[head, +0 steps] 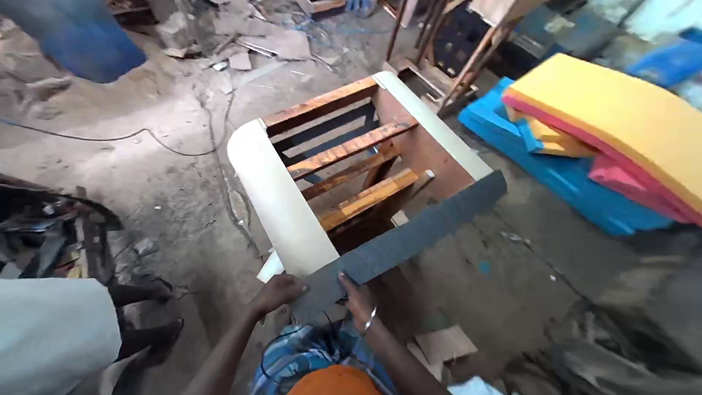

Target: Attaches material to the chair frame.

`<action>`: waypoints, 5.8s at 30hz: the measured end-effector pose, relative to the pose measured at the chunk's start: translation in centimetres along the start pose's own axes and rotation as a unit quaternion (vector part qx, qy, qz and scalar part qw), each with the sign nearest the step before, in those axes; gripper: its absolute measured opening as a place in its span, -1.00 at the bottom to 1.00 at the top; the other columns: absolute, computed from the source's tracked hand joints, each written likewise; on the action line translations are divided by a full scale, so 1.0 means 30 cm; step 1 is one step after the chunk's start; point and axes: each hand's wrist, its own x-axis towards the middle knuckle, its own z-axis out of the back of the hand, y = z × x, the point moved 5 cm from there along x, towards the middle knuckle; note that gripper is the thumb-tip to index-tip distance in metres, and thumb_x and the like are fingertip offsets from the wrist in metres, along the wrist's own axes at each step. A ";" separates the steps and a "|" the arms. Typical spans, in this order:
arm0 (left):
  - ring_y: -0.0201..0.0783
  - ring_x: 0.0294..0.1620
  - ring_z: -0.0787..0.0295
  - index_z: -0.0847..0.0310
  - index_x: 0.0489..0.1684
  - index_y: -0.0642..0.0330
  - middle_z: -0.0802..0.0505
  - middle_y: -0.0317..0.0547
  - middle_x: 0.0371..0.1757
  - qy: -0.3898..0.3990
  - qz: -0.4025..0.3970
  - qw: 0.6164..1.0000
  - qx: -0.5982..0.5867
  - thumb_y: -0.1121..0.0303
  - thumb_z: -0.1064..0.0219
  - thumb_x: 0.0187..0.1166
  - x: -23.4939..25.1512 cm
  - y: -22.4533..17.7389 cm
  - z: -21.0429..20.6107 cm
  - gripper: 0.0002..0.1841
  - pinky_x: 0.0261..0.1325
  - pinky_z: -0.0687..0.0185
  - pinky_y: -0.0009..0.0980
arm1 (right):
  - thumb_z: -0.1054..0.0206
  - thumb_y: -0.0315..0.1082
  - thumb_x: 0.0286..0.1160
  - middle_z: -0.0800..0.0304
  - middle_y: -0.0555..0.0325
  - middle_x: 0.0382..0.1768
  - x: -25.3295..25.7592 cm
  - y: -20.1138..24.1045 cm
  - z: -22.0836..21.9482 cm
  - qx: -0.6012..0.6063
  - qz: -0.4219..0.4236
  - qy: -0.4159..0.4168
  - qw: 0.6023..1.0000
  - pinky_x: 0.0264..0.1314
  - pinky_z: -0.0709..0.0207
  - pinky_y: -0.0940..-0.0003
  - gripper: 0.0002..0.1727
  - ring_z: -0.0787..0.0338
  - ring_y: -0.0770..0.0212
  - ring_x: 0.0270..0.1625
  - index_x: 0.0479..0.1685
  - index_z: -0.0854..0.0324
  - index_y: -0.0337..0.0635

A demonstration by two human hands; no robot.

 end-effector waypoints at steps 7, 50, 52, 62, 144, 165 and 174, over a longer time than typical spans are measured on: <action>-0.25 -0.23 -0.82 -0.70 0.11 0.29 -0.86 -0.04 -0.08 0.073 -0.006 0.997 -0.029 0.16 -0.40 0.66 0.022 0.159 -0.010 -0.65 -0.07 -0.80 -0.27 | -0.44 -0.02 0.59 -0.82 -0.17 0.11 -0.116 -0.264 -0.126 -0.026 -0.005 -0.054 0.998 0.09 -0.77 -0.02 -0.43 -0.86 -0.01 0.10 0.30 -0.61 -0.35; -0.12 -0.21 -0.86 -0.63 0.17 0.44 -0.86 0.14 -0.10 -0.078 0.103 0.942 -0.311 0.51 -0.36 0.64 0.222 0.551 -0.076 -0.76 -0.02 -0.84 -0.21 | -0.24 0.35 0.55 -0.86 -0.15 0.06 0.031 -0.388 -0.228 -0.535 -0.060 -0.050 0.841 0.38 -0.60 -0.17 -0.27 -0.82 -0.10 0.24 0.03 -0.79 -0.24; -0.14 -0.21 -0.85 -0.63 0.18 0.42 -0.85 0.13 -0.10 -0.066 0.102 0.953 -0.277 0.51 -0.34 0.66 0.229 0.540 -0.068 -0.76 -0.02 -0.83 -0.22 | -0.22 0.33 0.58 -0.85 -0.18 0.03 0.021 -0.390 -0.231 -0.527 -0.060 -0.052 0.846 0.34 -0.60 -0.19 -0.27 -0.82 -0.13 0.21 -0.03 -0.79 -0.27; -0.19 -0.23 -0.86 -0.59 0.01 0.32 -0.86 -0.01 -0.20 -0.017 0.047 0.962 -0.269 0.56 -0.19 0.68 -0.077 0.368 0.151 -0.89 0.02 -0.86 -0.20 | -0.28 0.10 0.67 -0.80 -0.09 -0.31 -0.178 -0.301 -0.335 -0.254 0.106 0.030 0.961 0.04 -0.66 0.00 -0.42 -0.79 0.05 -0.20 -0.29 -0.77 -0.36; -0.03 0.64 -0.50 -0.70 0.40 -0.12 -0.76 -0.19 0.47 -0.155 -0.380 0.719 0.561 -0.20 0.35 0.75 0.557 -0.272 -0.055 -0.30 0.84 0.21 0.19 | 0.17 0.11 0.85 0.30 -0.10 0.94 0.045 0.031 0.060 -0.038 0.217 -0.469 0.855 0.93 0.41 -0.24 -0.16 0.27 -0.07 0.96 0.94 0.24 -0.24; 0.02 0.58 -0.57 -0.78 0.29 -0.11 -0.81 -0.17 0.39 -0.157 -0.405 0.708 0.558 -0.12 0.35 0.76 0.549 -0.281 -0.064 -0.31 0.80 0.16 0.23 | -0.13 0.38 0.57 0.29 -0.15 0.94 0.351 0.303 0.269 -0.123 0.296 -0.458 0.829 0.95 0.23 -0.11 0.14 0.20 -0.04 0.96 0.95 0.25 -0.19; 0.00 0.50 -0.64 -0.84 0.19 -0.12 -0.86 -0.18 0.31 -0.169 -0.415 0.704 0.551 -0.12 0.31 0.75 0.554 -0.295 -0.071 -0.33 0.79 0.09 0.20 | -0.18 0.05 0.74 0.32 -0.25 0.92 0.337 0.286 0.146 -0.269 0.159 -0.392 0.865 0.91 -0.04 0.06 0.00 0.09 -0.05 0.94 0.93 0.31 -0.32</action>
